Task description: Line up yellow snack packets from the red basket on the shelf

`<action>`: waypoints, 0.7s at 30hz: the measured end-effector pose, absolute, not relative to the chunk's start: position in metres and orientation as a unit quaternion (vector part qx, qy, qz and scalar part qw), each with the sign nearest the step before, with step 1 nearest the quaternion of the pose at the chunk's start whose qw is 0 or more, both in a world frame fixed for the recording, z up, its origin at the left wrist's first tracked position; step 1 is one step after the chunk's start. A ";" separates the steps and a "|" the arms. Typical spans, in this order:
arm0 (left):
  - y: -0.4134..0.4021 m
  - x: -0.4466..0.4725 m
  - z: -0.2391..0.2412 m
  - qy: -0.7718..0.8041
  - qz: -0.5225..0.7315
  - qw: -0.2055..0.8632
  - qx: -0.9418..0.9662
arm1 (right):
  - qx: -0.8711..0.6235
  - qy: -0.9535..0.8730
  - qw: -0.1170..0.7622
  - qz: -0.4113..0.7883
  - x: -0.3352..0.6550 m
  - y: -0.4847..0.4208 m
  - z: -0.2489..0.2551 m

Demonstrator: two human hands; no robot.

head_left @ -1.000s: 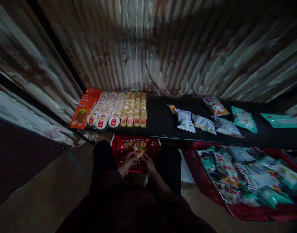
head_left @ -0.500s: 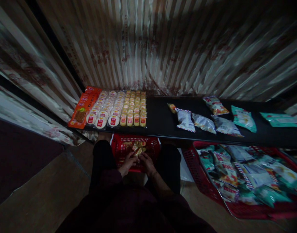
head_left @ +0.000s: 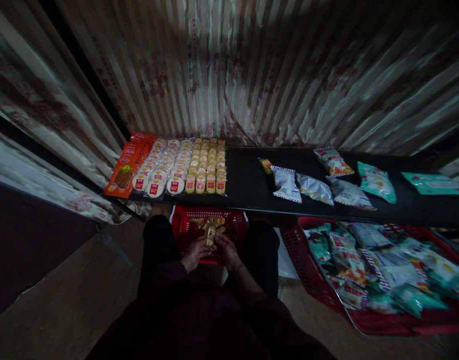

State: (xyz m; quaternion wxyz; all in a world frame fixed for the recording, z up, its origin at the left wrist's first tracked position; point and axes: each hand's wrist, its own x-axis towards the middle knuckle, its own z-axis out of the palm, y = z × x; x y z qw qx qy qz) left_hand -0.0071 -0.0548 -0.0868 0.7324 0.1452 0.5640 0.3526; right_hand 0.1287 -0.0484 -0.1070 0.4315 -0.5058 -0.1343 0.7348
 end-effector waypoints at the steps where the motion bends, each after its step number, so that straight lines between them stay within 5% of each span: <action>1: -0.055 -0.008 -0.087 0.564 0.354 0.733 0.142 | -0.507 -0.128 0.429 0.736 0.129 -0.049 -0.106; 21: -0.053 -0.016 -0.092 0.544 0.360 0.757 0.042 | -0.480 -0.166 0.397 0.765 0.127 -0.050 -0.096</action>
